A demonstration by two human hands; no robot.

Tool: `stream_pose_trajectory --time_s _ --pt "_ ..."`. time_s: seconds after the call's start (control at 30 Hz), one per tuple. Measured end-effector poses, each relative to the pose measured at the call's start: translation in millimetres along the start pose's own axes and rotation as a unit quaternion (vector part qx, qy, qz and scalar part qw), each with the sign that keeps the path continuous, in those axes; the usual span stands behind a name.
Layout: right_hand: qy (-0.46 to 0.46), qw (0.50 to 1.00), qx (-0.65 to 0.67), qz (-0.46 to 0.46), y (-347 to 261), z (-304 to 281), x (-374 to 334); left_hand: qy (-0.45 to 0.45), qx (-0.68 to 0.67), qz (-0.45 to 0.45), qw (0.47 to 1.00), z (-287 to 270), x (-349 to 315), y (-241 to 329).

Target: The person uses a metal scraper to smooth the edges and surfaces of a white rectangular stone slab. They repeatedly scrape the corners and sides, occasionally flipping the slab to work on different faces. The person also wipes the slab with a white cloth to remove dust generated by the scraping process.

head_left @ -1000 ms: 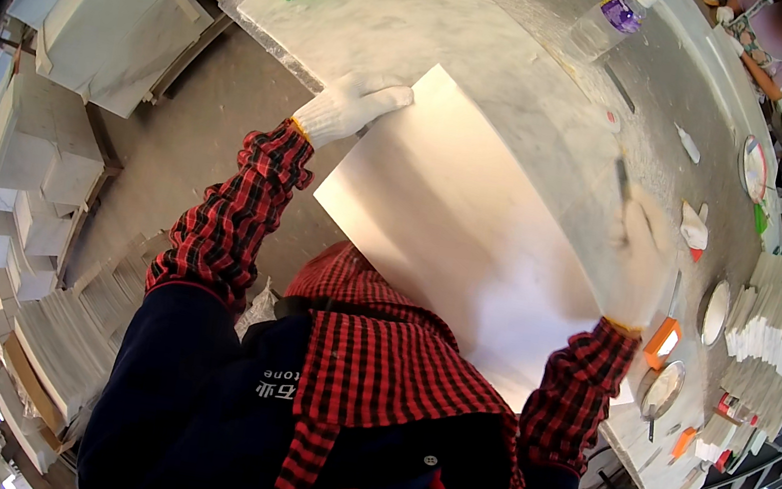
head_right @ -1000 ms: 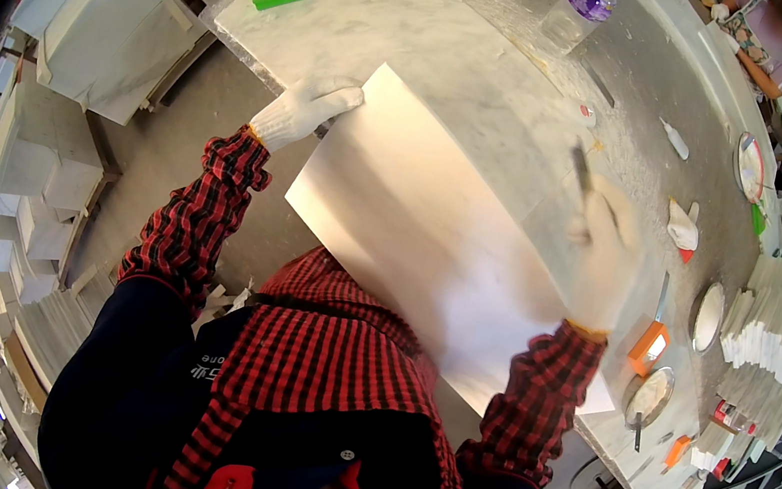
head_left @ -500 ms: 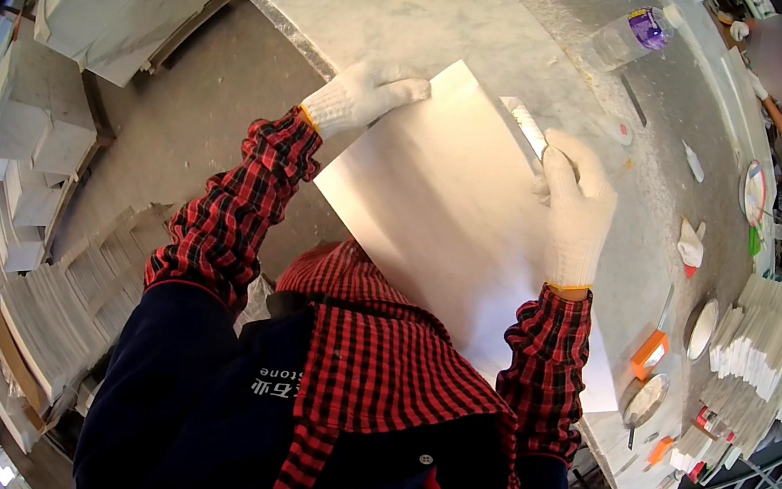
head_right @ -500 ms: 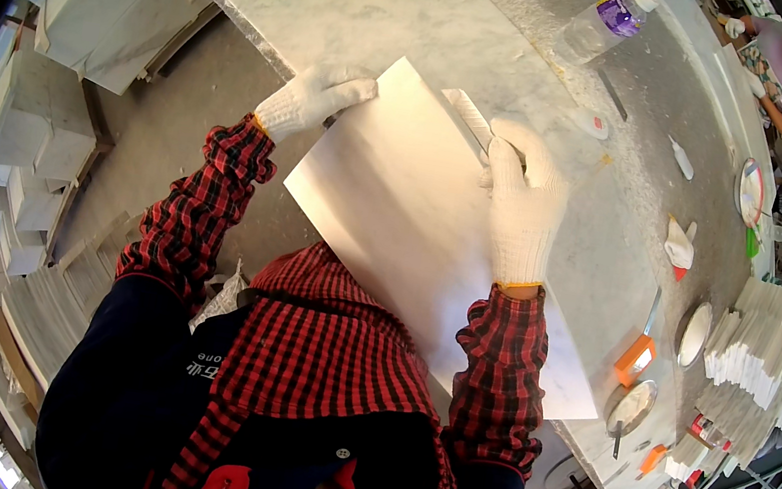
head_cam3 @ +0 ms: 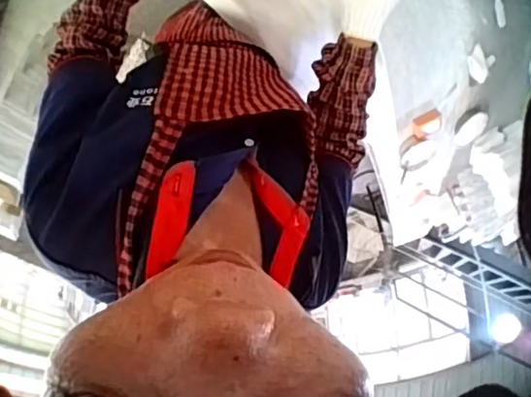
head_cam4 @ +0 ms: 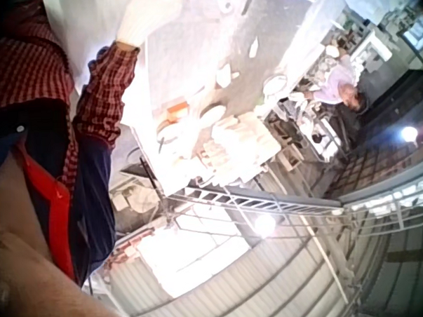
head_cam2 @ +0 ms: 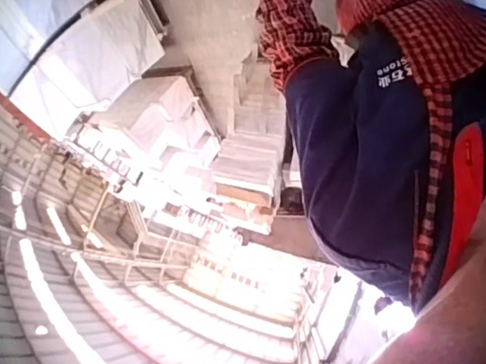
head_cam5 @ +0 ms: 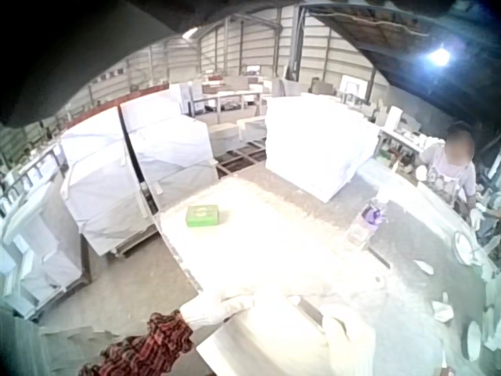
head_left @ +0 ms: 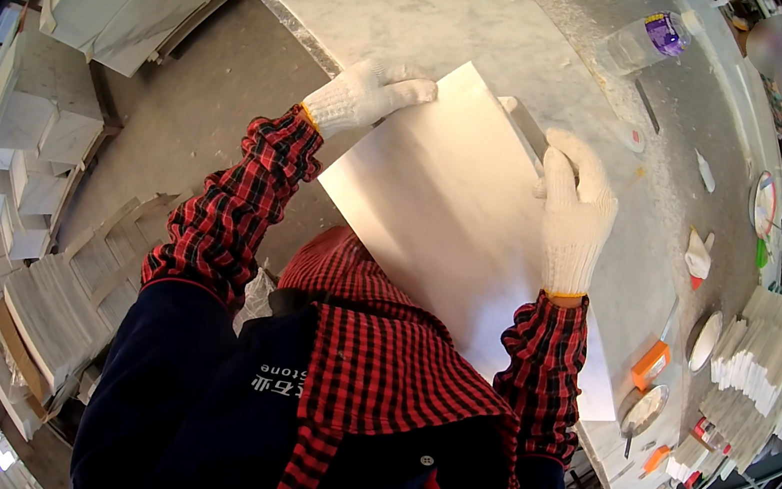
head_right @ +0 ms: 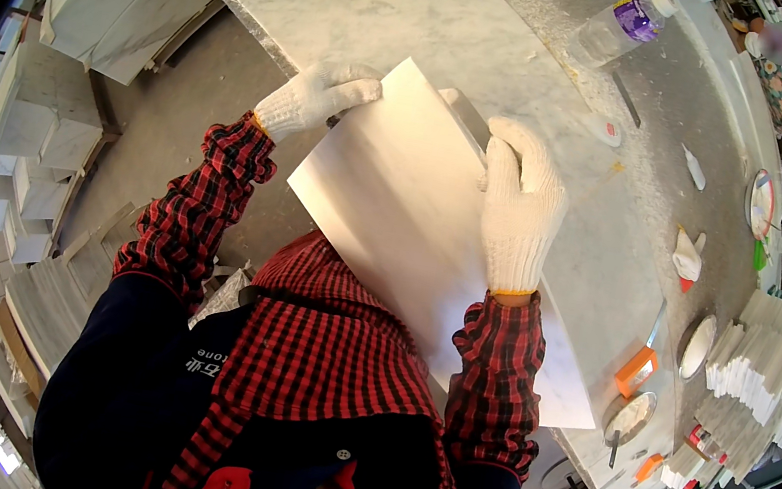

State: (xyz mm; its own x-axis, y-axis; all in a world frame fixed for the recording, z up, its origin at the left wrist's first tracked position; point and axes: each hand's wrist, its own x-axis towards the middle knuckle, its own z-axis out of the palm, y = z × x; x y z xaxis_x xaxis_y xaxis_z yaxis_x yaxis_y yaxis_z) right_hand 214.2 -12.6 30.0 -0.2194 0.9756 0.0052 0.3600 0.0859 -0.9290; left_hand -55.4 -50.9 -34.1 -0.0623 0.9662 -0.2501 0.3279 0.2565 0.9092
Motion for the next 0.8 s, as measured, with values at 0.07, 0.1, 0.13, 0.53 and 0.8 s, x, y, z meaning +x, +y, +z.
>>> stream_pose_trajectory --time_s 0.07,0.1,0.13,0.53,0.8 --pt "0.000 1.000 -0.004 -0.005 -1 0 1 0.008 -0.001 -0.003 1.000 1 0 0" --pt "0.002 1.000 -0.004 -0.004 -2 1 1 0.007 -0.003 -0.002 1.000 0 0 0" --pt "0.004 1.000 -0.004 -0.003 -3 2 1 0.005 -0.005 -0.002 1.000 0 -1 0" --pt "0.002 1.000 -0.001 -0.012 -3 8 5 -0.011 -0.015 0.003 1.000 -1 1 -1" --pt "0.006 0.999 0.006 -0.032 -2 12 8 -0.022 -0.017 -0.037 0.999 -2 -1 7"
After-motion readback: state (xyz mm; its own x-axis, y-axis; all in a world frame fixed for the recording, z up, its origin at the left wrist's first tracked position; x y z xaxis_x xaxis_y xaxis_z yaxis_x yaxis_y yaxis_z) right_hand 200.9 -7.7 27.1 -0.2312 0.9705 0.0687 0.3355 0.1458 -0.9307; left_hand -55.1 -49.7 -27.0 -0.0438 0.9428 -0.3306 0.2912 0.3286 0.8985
